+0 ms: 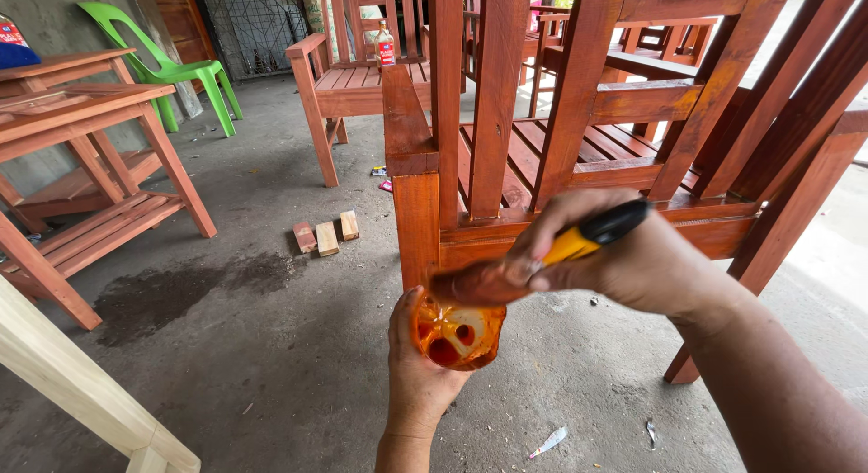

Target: The person applies a reddish-orange wood stain to a wooden chair using a brush, holding a cut plastic container of stain in the other hand. They brush the backrest, slats, legs and seat frame of the chair, dipping the brush back into the container as they coat different parts of the chair.

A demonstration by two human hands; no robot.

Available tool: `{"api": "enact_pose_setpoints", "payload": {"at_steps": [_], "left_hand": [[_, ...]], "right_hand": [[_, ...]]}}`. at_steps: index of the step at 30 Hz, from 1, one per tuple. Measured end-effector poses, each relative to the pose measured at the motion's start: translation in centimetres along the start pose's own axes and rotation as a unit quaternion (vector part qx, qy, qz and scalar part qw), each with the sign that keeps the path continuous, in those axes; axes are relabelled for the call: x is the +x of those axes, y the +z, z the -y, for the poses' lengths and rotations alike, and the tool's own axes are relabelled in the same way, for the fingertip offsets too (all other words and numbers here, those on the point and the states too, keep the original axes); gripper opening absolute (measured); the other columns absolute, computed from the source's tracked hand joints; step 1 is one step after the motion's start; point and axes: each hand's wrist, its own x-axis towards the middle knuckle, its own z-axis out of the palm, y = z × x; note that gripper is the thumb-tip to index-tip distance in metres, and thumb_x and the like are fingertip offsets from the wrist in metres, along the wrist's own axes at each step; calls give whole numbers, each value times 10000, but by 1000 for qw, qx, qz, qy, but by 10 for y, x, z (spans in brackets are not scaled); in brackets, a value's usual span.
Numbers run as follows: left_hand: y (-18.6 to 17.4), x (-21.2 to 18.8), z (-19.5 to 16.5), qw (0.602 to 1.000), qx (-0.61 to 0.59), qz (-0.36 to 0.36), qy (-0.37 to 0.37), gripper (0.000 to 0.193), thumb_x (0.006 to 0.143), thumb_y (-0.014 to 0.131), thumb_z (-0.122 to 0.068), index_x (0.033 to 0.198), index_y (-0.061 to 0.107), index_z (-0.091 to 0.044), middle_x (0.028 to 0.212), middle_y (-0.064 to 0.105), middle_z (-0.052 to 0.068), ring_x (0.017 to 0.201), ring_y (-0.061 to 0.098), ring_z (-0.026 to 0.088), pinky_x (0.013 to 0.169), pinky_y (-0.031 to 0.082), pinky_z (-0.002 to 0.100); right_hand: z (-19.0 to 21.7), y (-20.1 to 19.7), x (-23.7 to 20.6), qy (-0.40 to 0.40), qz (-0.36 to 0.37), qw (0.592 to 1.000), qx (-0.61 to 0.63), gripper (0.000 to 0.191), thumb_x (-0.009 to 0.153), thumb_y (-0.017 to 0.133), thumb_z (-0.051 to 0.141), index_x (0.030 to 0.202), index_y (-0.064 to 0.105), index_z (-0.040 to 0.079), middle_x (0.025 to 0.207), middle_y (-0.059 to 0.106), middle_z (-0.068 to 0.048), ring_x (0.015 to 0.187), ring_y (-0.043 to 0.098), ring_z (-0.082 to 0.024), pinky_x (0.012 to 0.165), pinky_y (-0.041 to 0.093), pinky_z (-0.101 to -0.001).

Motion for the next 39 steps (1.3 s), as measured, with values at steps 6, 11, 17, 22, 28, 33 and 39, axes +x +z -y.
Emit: {"api": "enact_pose_setpoints", "payload": {"at_steps": [6, 11, 17, 22, 28, 33, 39], "left_hand": [[11, -3, -7, 999, -22, 49, -1, 1231, 536, 1023, -364, 1510, 291, -186, 1509, 313, 170, 1430, 359, 358, 1120, 449, 498], [23, -6, -3, 996, -10, 12, 84, 1115, 628, 1000, -366, 1465, 314, -98, 1504, 347, 183, 1409, 387, 379, 1148, 413, 507], [39, -4, -1, 996, -23, 23, 77, 1114, 575, 1001, -359, 1434, 349, -80, 1495, 345, 173, 1403, 357, 385, 1152, 398, 501], [51, 1, -5, 996, -9, 91, -10, 1201, 541, 1024, -379, 1486, 327, -125, 1533, 311, 164, 1408, 319, 374, 1113, 414, 508], [64, 2, -17, 997, -14, 67, -46, 1072, 521, 985, -228, 1436, 435, -139, 1401, 449, 148, 1305, 473, 351, 1056, 494, 477], [82, 2, -47, 968, -186, 139, -90, 873, 519, 921, -167, 1323, 585, -111, 1245, 716, 75, 1149, 711, 218, 1039, 566, 380], [147, -22, -105, 877, -438, 175, -85, 912, 531, 878, -32, 1371, 525, -42, 1294, 685, 97, 1197, 676, 212, 1055, 540, 377]], "right_hand": [[6, 45, 12, 131, 107, 973, -155, 209, 738, 811, 44, 912, 781, 156, 914, 817, 17, 863, 797, -101, 838, 615, -251], [-10, 63, 12, 113, 164, 957, -212, 154, 738, 771, -12, 809, 771, 124, 878, 807, -3, 847, 785, -124, 827, 626, -280], [-30, 67, 3, 152, 134, 949, -243, 193, 708, 792, -5, 835, 767, 138, 875, 793, -21, 855, 761, -174, 829, 611, -307], [-41, 54, -3, 164, 124, 954, -220, 203, 756, 785, 15, 884, 786, 172, 909, 813, 9, 881, 786, -141, 875, 621, -286], [-36, 16, -10, 80, 92, 962, -244, 238, 749, 792, 34, 928, 786, 191, 994, 808, 19, 958, 778, -153, 913, 617, -308], [-30, -19, -33, -115, 146, 920, -345, 288, 758, 766, -6, 957, 805, 198, 1136, 765, -37, 1108, 698, -239, 916, 576, -370], [-42, -108, -110, -153, 59, 945, -285, 315, 758, 772, -21, 983, 814, 196, 1199, 752, -78, 1101, 714, -233, 979, 563, -377]]}}
